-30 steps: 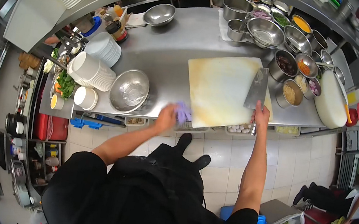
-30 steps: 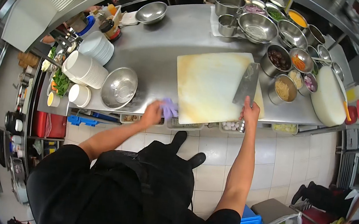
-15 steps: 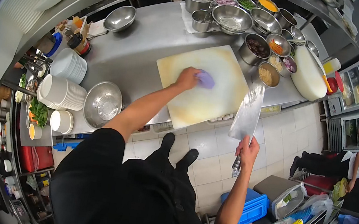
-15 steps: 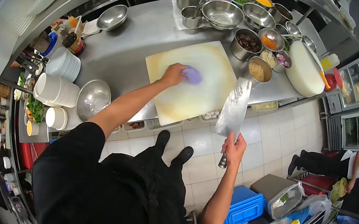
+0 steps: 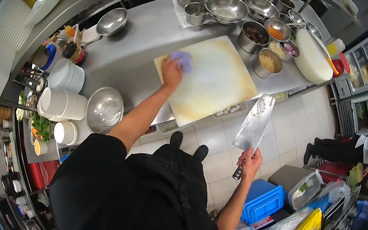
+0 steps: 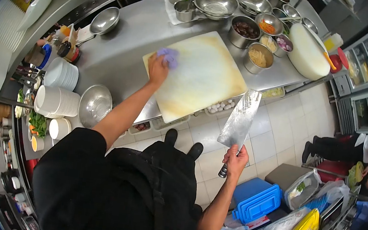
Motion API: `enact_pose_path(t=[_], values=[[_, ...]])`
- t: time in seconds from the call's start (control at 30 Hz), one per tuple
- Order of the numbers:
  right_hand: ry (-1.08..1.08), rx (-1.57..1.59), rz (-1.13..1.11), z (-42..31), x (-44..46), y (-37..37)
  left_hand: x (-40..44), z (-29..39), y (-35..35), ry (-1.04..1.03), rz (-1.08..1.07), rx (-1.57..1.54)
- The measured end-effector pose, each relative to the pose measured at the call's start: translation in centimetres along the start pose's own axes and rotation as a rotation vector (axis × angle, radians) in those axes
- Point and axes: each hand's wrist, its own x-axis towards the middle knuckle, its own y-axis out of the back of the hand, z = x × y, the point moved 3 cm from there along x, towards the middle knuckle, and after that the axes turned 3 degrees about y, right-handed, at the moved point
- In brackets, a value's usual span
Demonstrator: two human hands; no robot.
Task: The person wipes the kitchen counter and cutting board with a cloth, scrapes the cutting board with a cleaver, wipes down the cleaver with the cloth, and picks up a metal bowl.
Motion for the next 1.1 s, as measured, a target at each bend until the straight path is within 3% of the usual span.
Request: enact_pose_path(t=[0.1, 0.17, 0.27, 0.37, 0.4, 0.43, 0.5, 0.53, 0.6, 0.67, 0.7, 0.73, 0.77, 0.8, 0.83, 0.9, 0.97, 1.0, 1.03, 1.1], values=[[-0.002, -0.016, 0.016, -0.1, -0.6, 0.1, -3.5, 1.0, -6.0, 0.064, -0.314, 0.12], [0.0, -0.026, 0.03, 0.1, -0.9, 0.3, -9.3, 6.3, -6.4, -0.213, -0.429, -0.206], [0.009, 0.028, 0.076, 0.1, -0.8, 0.7, -13.4, 11.2, -0.8, -0.141, -0.923, -0.692], [0.041, 0.012, 0.14, -0.7, -0.9, 1.5, -12.3, 9.3, 0.6, 0.316, -0.853, -0.786], [0.042, 0.009, 0.159, -0.9, -1.2, 1.9, -8.6, 7.6, -0.8, 0.489, -1.031, -0.565], [0.044, 0.003, 0.175, -1.1, -1.4, 2.3, -4.5, 6.7, -2.0, 0.493, -0.872, -0.511], [0.046, -0.013, 0.207, -0.9, -1.8, 3.1, 2.6, 3.0, -8.1, 0.057, -0.471, -0.288], [0.046, -0.022, 0.225, -0.4, -2.3, 3.5, 5.8, 3.1, -10.4, -0.025, -0.26, -0.137], [0.03, -0.027, 0.266, 0.1, -3.5, 4.3, 8.8, 2.9, -16.5, -0.025, -0.152, -0.082], [-0.002, -0.011, 0.312, 0.2, -5.0, 4.4, 6.3, 4.2, -23.4, 0.001, -0.405, -0.146], [-0.019, 0.007, 0.337, 0.4, -5.6, 4.5, 3.8, 8.1, -23.5, 0.042, -0.607, 0.001], [-0.022, 0.02, 0.34, 0.8, -6.1, 4.8, 0.1, 11.6, -22.4, -0.04, -0.621, -0.108], [-0.026, 0.041, 0.344, 1.1, -6.6, 5.3, -7.4, 15.5, -19.0, -0.218, -0.878, -0.282], [-0.017, 0.065, 0.345, 1.3, -6.4, 5.6, -10.1, 17.1, -14.2, -0.235, -0.991, -0.598], [-0.014, 0.068, 0.354, 1.3, -6.2, 5.8, -11.4, 18.2, -9.8, -0.195, -1.311, -0.63], [-0.016, 0.069, 0.367, 1.3, -5.9, 6.4, -12.5, 17.4, -4.6, 0.146, -1.246, -0.829], [0.018, 0.07, 0.35, 1.5, -5.5, 7.1, -8.6, 12.5, -8.0, 0.202, -1.131, -0.522], [0.033, 0.066, 0.341, 1.6, -5.2, 7.3, -4.4, 10.6, -9.6, 0.23, -0.913, -0.443], [0.029, 0.059, 0.332, 1.5, -5.0, 7.3, -0.5, 8.3, -12.0, 0.02, -0.586, -0.57], [0.013, 0.038, 0.32, 1.3, -4.7, 7.2, 7.7, 8.0, -14.7, 0.088, -0.379, -0.22]])
